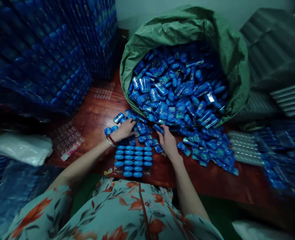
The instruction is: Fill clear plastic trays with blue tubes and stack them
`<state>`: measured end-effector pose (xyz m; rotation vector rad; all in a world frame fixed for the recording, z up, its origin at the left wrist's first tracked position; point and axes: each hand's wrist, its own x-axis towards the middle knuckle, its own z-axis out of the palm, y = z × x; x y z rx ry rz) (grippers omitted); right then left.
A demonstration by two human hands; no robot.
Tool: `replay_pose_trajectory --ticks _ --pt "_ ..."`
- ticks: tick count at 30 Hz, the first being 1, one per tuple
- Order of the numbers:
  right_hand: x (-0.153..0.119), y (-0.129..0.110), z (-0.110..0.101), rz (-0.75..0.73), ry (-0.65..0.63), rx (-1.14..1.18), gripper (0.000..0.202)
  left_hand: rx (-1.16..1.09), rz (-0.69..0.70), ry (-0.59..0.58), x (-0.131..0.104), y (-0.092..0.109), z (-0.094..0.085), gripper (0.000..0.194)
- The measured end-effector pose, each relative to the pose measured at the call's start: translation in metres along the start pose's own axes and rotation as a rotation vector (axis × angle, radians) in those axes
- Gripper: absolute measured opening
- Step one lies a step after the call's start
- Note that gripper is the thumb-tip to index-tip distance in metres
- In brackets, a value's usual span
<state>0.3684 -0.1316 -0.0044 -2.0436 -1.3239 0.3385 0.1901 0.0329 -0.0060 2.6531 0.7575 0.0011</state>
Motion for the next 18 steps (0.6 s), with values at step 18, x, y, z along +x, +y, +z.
replay_pose_trajectory --ticks 18 --pt "-0.131 0.002 -0.004 0.631 -0.086 0.954 0.039 -0.211 0.2 -0.043 -0.001 -0.033 0.006 0.02"
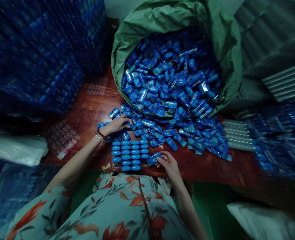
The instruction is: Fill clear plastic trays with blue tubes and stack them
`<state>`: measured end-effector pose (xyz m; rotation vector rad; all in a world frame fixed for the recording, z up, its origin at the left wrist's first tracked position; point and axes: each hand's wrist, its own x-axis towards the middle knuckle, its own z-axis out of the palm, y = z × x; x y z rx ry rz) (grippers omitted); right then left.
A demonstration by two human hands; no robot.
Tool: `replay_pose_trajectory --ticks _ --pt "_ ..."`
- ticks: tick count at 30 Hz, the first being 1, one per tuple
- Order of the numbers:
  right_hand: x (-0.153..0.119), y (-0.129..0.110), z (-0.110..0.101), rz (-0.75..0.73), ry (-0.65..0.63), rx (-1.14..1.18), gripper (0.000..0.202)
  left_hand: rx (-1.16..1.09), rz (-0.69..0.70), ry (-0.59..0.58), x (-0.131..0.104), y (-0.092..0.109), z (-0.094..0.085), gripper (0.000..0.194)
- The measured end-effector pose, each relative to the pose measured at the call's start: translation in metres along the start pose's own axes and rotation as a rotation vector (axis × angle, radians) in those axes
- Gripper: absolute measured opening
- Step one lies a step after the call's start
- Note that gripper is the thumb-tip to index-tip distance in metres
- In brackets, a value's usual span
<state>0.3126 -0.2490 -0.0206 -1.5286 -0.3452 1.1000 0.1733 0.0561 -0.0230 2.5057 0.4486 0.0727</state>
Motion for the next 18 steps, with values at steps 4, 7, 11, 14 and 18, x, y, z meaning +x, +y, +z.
replay_pose_trajectory --ticks 4,7,11,14,18 --pt "0.006 0.004 -0.004 0.038 -0.038 0.029 0.044 -0.049 -0.061 0.181 -0.022 0.012 -0.012 0.024" --pt "-0.002 0.002 -0.008 0.035 -0.031 0.008 0.044 -0.168 -0.133 0.335 -0.06 0.031 -0.023 0.028" --pt "-0.024 0.001 -0.006 -0.142 0.022 -0.191 0.029 -0.233 -0.243 0.442 -0.132 0.064 -0.025 0.025" --pt "-0.034 0.003 -0.002 -0.412 0.001 -0.498 0.015 -0.301 -0.417 0.458 -0.181 0.085 -0.007 0.03" --pt "-0.032 -0.001 -0.002 -0.74 -0.231 -0.94 0.033 -0.338 -0.581 0.567 -0.216 0.106 0.03 0.033"
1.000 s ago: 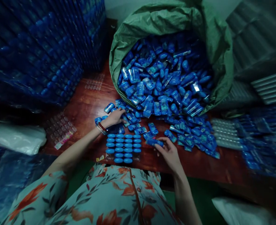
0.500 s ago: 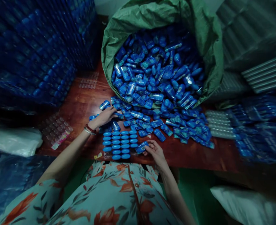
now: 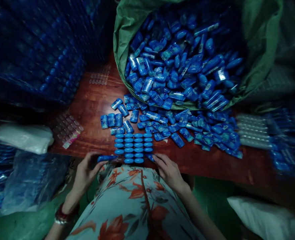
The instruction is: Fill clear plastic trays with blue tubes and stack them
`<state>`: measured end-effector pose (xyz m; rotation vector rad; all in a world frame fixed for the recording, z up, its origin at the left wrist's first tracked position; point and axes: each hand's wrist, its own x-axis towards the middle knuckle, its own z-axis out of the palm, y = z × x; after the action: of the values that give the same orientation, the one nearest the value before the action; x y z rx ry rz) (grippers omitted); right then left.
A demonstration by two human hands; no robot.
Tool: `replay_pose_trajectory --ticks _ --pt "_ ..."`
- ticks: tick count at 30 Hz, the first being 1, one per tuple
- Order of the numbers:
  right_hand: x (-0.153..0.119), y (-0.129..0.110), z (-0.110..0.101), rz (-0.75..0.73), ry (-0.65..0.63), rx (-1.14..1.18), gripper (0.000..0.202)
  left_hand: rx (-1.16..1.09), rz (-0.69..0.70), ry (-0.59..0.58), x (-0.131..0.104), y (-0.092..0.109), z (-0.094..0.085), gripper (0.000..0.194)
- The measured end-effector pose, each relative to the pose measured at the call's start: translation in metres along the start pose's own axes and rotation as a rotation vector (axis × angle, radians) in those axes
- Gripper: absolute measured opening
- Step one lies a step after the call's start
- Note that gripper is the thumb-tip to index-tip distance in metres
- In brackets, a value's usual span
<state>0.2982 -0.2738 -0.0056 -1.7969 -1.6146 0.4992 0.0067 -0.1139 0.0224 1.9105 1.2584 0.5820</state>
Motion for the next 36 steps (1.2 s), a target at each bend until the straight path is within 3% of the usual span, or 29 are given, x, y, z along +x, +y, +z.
replay_pose_trajectory --ticks 4,7,13,18,22,26,30,32,36 --pt "0.012 -0.002 -0.009 -0.15 -0.226 -0.278 0.049 0.102 0.172 0.052 -0.02 0.002 0.023 0.014" --pt "0.022 -0.013 -0.012 -0.159 -0.326 -0.418 0.049 0.21 0.332 0.052 -0.018 0.004 0.035 0.027" --pt "0.033 -0.032 -0.005 -0.209 -0.38 -0.58 0.037 0.377 0.601 -0.129 -0.006 -0.003 0.039 0.055" --pt "0.033 -0.032 0.005 -0.228 -0.262 -0.648 0.032 0.442 0.747 -0.224 0.009 0.0 0.04 0.055" --pt "0.027 -0.03 0.009 -0.198 -0.105 -0.625 0.028 0.418 0.779 -0.231 0.023 -0.002 0.042 0.049" --pt "0.033 -0.021 0.001 -0.143 0.039 -0.338 0.025 0.326 0.773 -0.121 0.03 -0.008 0.041 0.043" --pt "0.079 -0.008 -0.011 -0.06 0.175 -0.073 0.022 0.142 0.571 0.056 0.06 -0.011 0.038 0.034" --pt "0.118 -0.005 -0.014 -0.104 0.061 -0.081 0.022 0.123 0.499 0.016 0.087 -0.009 0.036 0.031" --pt "0.194 -0.011 -0.009 -0.379 -0.43 -0.314 0.032 0.372 0.56 -0.311 0.139 0.001 0.034 0.032"
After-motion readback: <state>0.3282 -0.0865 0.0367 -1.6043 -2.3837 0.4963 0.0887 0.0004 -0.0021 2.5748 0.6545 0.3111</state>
